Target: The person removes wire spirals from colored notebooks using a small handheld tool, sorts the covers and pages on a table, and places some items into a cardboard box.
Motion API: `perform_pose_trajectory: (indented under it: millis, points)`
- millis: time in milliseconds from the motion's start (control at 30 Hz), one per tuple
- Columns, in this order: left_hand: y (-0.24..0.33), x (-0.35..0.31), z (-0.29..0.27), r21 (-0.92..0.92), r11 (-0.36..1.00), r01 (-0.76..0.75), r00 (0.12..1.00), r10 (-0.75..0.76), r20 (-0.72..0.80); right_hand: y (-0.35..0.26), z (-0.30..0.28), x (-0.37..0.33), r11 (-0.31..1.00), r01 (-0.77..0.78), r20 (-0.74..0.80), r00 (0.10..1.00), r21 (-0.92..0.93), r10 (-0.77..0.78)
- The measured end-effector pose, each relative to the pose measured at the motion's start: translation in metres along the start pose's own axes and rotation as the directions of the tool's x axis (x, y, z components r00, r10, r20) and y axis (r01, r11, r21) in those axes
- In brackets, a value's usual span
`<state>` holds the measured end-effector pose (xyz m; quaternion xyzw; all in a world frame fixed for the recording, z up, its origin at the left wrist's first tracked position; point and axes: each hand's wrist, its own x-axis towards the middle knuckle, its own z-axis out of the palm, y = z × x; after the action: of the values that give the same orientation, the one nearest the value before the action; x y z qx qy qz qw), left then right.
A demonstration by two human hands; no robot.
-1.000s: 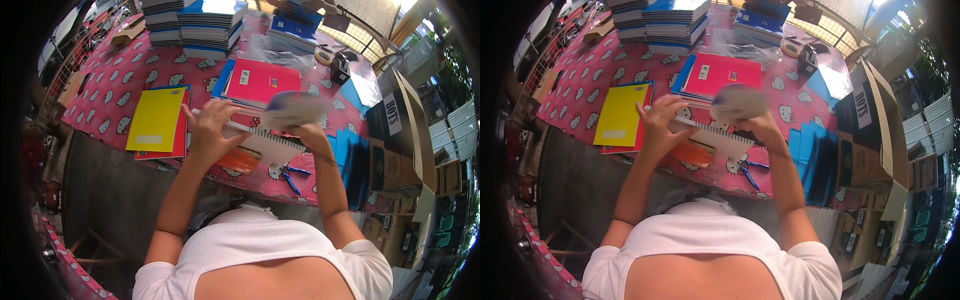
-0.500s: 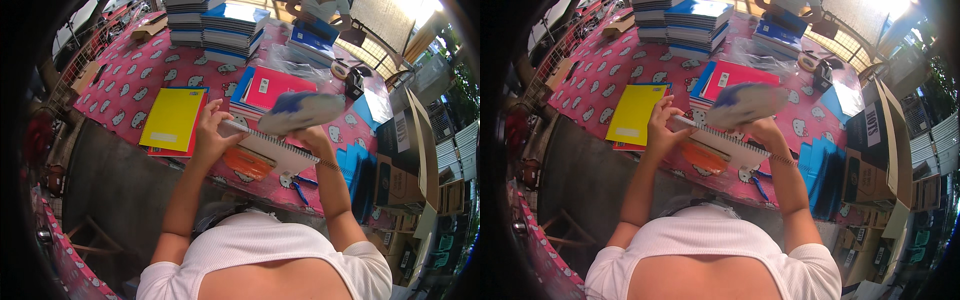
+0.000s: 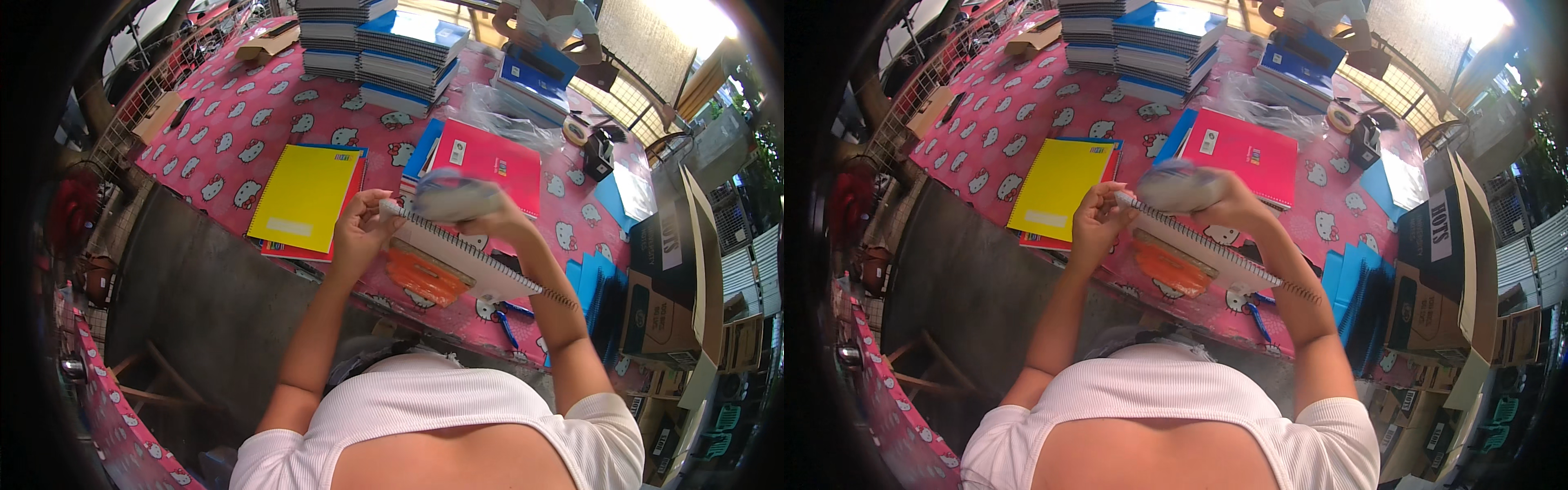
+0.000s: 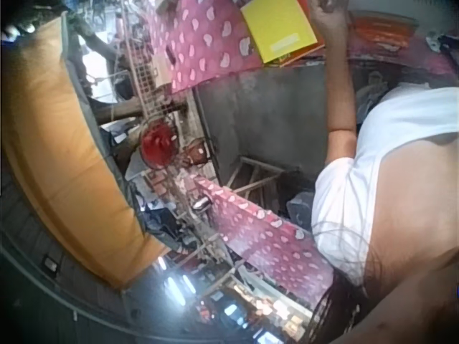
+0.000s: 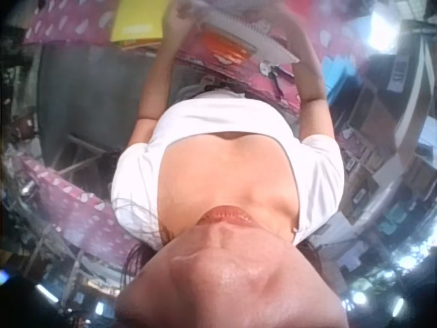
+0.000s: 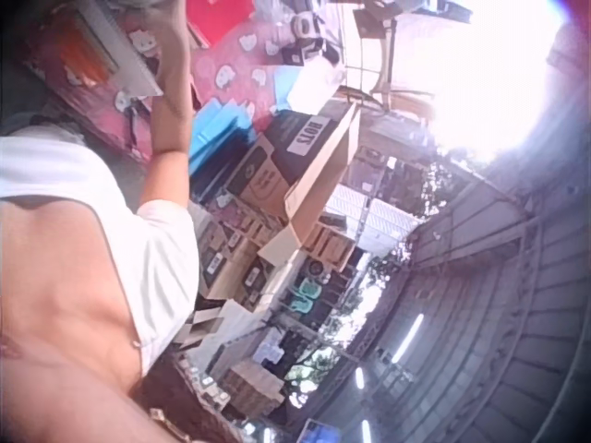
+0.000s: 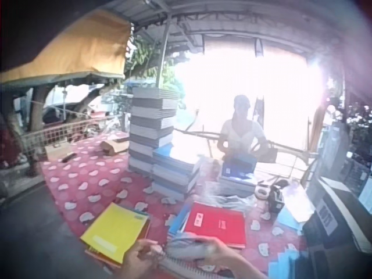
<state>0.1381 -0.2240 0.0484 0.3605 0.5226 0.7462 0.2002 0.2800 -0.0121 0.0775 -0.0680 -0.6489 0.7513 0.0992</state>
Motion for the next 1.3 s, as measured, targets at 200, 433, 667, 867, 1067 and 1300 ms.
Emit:
perform_pose_trajectory:
  millis: [200,433,667,867,1067,1300]
  points:
    - [-0.002,0.002,-0.009,-0.018,0.999,0.031,0.997,-0.032,-0.075,-0.009,0.014,0.006,0.895,0.051,-0.015,0.998,-0.444,-0.064]
    - [0.001,0.009,-0.025,-0.004,0.986,0.165,0.984,-0.165,0.063,0.006,-0.104,-0.05,0.465,-0.599,-0.757,0.48,-0.652,-0.443]
    - [-0.014,0.032,-0.018,-0.109,0.98,0.166,0.968,-0.142,0.205,0.11,-0.178,-0.174,0.105,-0.687,-0.651,0.613,-0.719,-0.449]
    - [-0.019,0.037,-0.022,-0.263,0.928,0.265,0.94,-0.188,0.284,0.132,0.033,-0.217,0.127,-0.571,-0.574,0.734,-0.811,-0.362]
    - [-0.013,0.048,0.008,-0.157,0.957,0.245,0.927,-0.184,0.327,0.103,0.077,-0.249,0.484,-0.7,-0.848,0.473,-0.526,-0.238]
    - [0.038,0.018,0.086,-0.014,0.979,-0.203,0.904,0.193,0.381,-0.04,0.141,-0.161,0.509,-0.281,-0.563,0.6,-0.813,-0.568]
